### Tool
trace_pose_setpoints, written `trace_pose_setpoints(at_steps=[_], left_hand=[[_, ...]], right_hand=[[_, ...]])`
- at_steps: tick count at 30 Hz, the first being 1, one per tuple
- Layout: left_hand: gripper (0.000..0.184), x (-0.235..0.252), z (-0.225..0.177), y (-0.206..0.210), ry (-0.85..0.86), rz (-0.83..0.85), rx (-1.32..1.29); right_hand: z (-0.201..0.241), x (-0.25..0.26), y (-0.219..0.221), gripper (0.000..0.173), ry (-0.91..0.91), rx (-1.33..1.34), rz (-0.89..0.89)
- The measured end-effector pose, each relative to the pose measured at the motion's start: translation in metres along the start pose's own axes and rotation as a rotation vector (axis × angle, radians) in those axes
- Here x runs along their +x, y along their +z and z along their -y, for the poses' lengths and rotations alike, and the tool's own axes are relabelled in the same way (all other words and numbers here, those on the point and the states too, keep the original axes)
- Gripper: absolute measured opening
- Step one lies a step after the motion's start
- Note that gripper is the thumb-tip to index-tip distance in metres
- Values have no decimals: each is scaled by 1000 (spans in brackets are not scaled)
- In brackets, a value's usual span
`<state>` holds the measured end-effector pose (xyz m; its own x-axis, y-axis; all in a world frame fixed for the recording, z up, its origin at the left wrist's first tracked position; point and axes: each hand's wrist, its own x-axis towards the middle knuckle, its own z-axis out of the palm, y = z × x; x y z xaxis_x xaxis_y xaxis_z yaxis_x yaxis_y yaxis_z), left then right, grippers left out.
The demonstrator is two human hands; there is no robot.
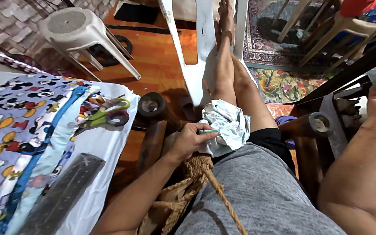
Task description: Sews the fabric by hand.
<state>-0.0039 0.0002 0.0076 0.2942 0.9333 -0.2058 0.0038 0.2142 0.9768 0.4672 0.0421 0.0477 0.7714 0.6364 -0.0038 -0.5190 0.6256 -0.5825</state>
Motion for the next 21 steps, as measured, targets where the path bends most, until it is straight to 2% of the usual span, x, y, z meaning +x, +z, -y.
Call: trace_pose_setpoints(at_steps=[2,5,7,10,15,18,21], left_hand=[[8,0,-1,-1,-31,-16,-51],[12,0,-3,0,-68,-29,-132],[14,0,-3,0,-86,-22,-169],[15,-1,-3,0,-94,-7,-186],[15,-2,-4,1,-69,7,-182],[14,-2,-3,0,-45,29,-151],[12,-2,-1,0,8,47,-57]], right_hand=[[-6,-6,5,26,14,-60,59],[-19,-40,28,24,45,-382,259],[-32,-73,47,24,93,-556,451],[-57,-124,59,23,194,-683,833],[-97,-198,53,14,536,-877,1325],[-110,-217,54,18,614,-981,1451],[-113,-217,57,13,549,-1021,1436]])
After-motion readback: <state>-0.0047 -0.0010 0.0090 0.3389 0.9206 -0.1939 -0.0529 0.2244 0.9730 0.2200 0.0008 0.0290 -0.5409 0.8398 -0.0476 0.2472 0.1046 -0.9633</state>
